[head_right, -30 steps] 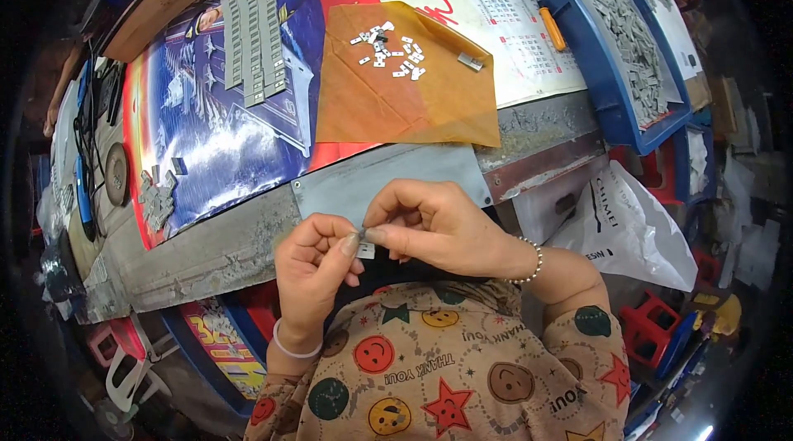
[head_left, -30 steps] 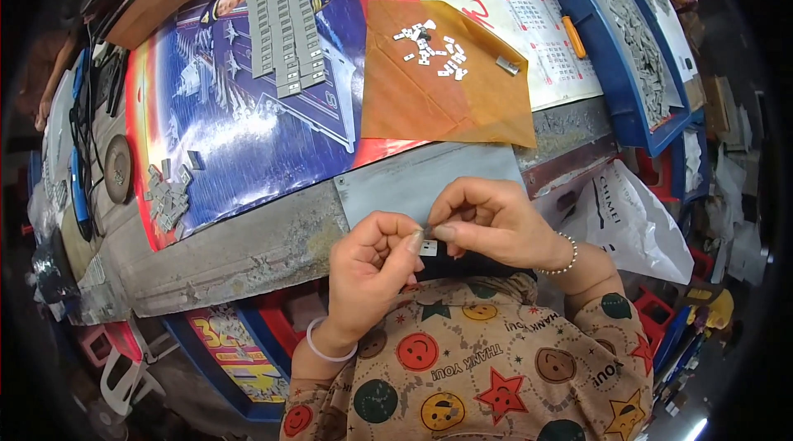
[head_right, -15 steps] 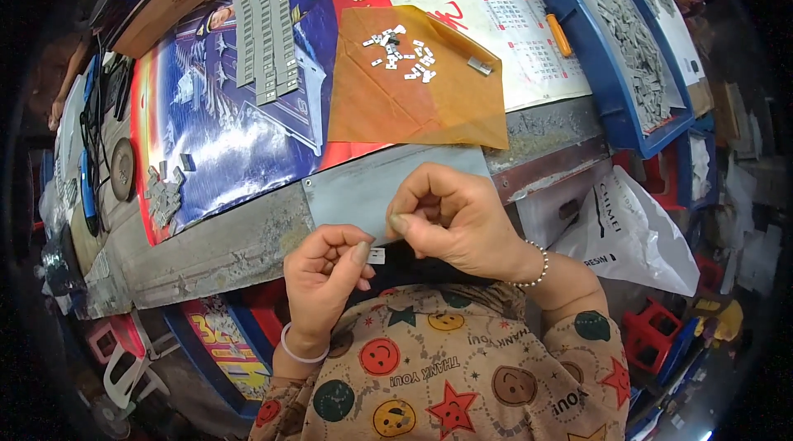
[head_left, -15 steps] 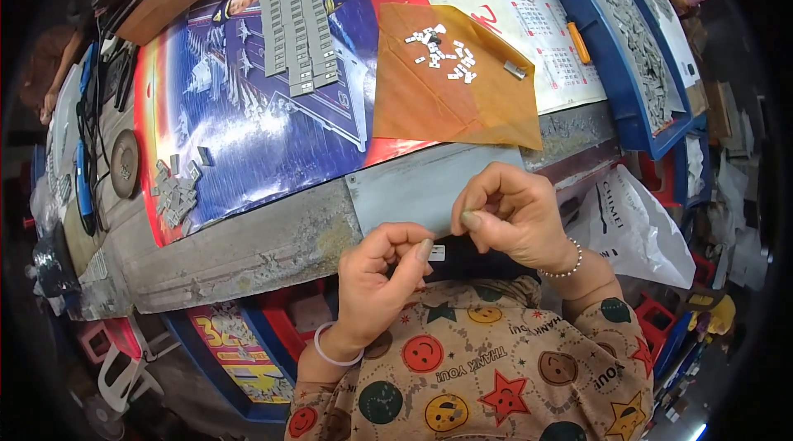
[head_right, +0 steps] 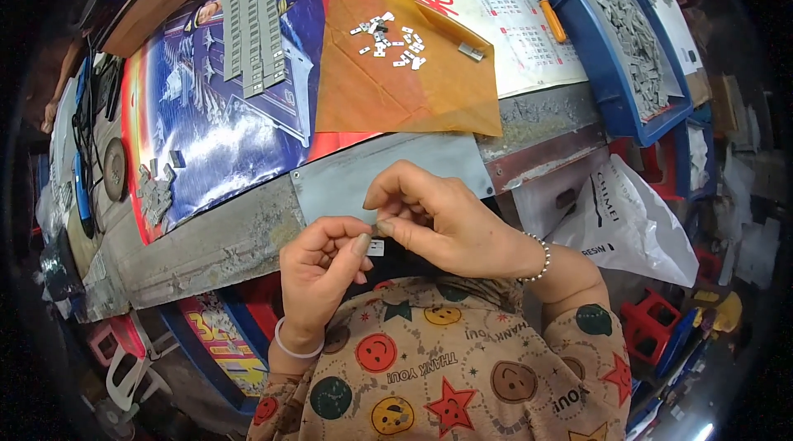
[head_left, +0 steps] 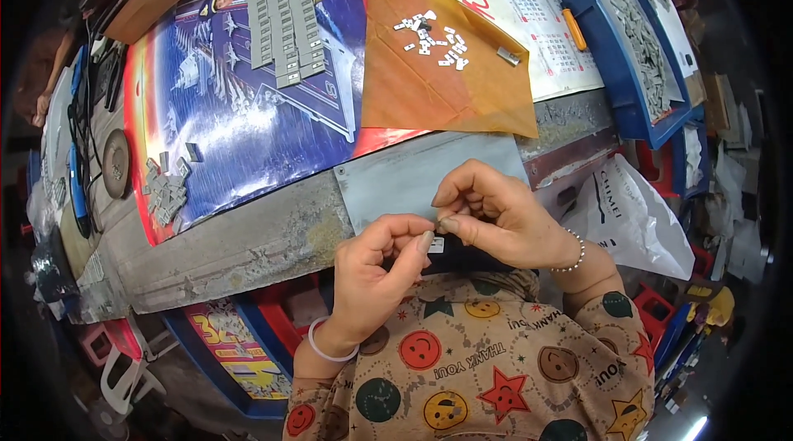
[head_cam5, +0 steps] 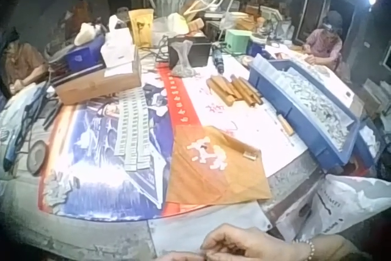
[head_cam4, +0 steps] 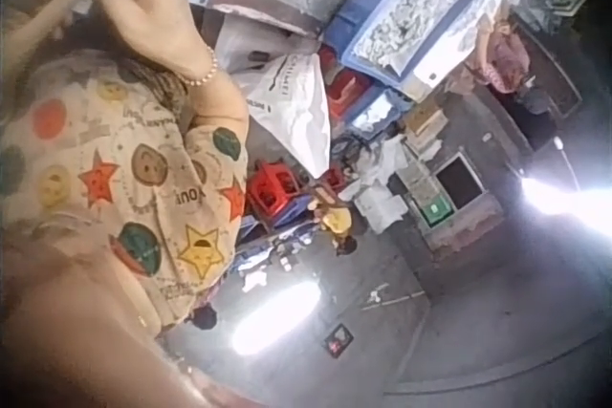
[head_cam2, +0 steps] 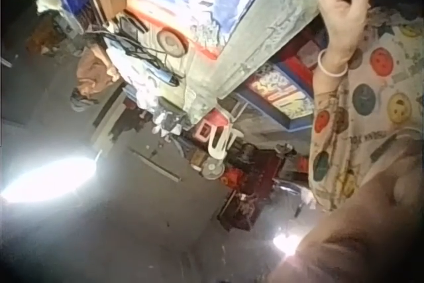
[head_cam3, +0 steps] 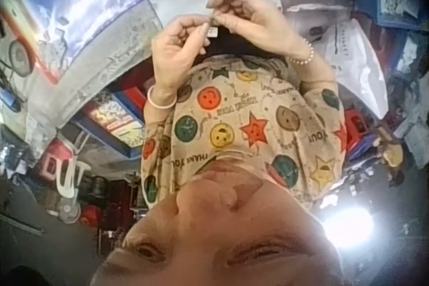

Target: Sorting and inspecting small metallic components at a workbench.

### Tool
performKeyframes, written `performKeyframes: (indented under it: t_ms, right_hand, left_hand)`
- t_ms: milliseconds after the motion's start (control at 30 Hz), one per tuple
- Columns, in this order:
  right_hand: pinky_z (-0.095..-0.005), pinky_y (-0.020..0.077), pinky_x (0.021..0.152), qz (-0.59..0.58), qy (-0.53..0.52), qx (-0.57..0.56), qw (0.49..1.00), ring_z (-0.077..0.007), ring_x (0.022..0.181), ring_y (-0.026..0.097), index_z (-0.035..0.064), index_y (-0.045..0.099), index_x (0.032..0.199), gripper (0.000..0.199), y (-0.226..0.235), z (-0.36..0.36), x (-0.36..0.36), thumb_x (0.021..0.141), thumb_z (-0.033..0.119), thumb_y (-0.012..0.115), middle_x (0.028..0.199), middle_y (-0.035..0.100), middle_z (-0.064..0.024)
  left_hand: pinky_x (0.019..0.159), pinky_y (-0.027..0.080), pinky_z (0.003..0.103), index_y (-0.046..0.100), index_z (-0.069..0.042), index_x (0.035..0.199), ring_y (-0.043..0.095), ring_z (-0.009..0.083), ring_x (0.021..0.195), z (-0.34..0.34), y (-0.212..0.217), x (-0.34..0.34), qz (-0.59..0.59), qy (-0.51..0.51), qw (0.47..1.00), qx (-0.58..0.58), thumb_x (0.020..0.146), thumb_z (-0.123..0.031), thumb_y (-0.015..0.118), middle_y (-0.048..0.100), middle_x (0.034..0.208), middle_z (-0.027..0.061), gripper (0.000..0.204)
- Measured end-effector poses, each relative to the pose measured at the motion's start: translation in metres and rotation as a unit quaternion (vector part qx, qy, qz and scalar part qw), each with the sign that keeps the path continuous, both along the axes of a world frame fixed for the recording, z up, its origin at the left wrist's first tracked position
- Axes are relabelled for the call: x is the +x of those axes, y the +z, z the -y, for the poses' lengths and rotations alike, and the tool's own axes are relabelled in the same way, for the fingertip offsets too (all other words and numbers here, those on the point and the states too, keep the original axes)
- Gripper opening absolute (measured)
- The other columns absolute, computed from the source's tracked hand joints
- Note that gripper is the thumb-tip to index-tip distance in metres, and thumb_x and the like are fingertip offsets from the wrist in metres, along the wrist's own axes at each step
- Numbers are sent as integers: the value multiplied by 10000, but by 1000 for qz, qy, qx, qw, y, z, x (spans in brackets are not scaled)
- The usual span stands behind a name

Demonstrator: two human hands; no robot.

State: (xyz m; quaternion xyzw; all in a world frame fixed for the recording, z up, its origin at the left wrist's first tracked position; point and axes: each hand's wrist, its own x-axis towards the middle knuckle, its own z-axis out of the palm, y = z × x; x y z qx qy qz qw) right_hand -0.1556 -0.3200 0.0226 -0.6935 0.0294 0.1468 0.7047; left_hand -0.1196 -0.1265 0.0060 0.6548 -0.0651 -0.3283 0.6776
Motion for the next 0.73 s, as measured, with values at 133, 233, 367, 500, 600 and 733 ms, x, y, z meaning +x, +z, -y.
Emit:
performKeyframes:
  t_ms: [133,233,367,500,600,733]
  right_hand:
    - [-222,484,723,36,25,-58,997,-83,837,571,-14,477,1068,205,3,1,1,889,10,575,951,577,-59]
    - [-237,487,749,18,52,-78,995,-96,846,580,-11,476,1058,206,7,2,4,879,4,577,930,582,-60]
    - [-282,481,629,54,48,-81,994,-171,710,600,10,472,1024,171,7,2,6,878,24,559,815,588,-99]
    - [-266,482,607,65,54,-54,995,-145,685,592,-1,476,1032,162,2,1,7,896,43,553,814,589,-89]
    - [-212,474,651,-100,37,41,993,-79,757,560,-7,484,1097,199,8,2,10,928,80,542,880,593,-57]
    - [-207,473,634,-91,42,44,994,-80,731,562,-7,489,1115,224,0,6,6,949,138,535,911,589,-72]
  left_hand:
    - [516,437,173,626,11,936,549,26,583,0,-3,2,-12,-11,1000,-2,883,-83,628,612,674,-5,108]
    - [507,421,171,618,5,909,535,19,573,-1,-3,6,-28,-29,999,3,880,-83,630,606,665,-9,93]
    - [505,421,173,615,-1,901,532,15,571,0,-4,8,-34,-48,998,8,878,-81,629,601,657,-13,85]
    - [502,413,170,606,-5,891,524,14,567,-2,-5,8,-13,-69,997,16,884,-75,618,591,653,-19,72]
    - [505,411,165,594,-10,901,517,14,567,-4,0,8,-65,-41,997,-9,891,-74,609,580,659,-23,66]
    - [513,419,163,583,-19,929,515,13,574,-5,3,10,-106,-12,994,-37,896,-78,606,574,673,-23,72]
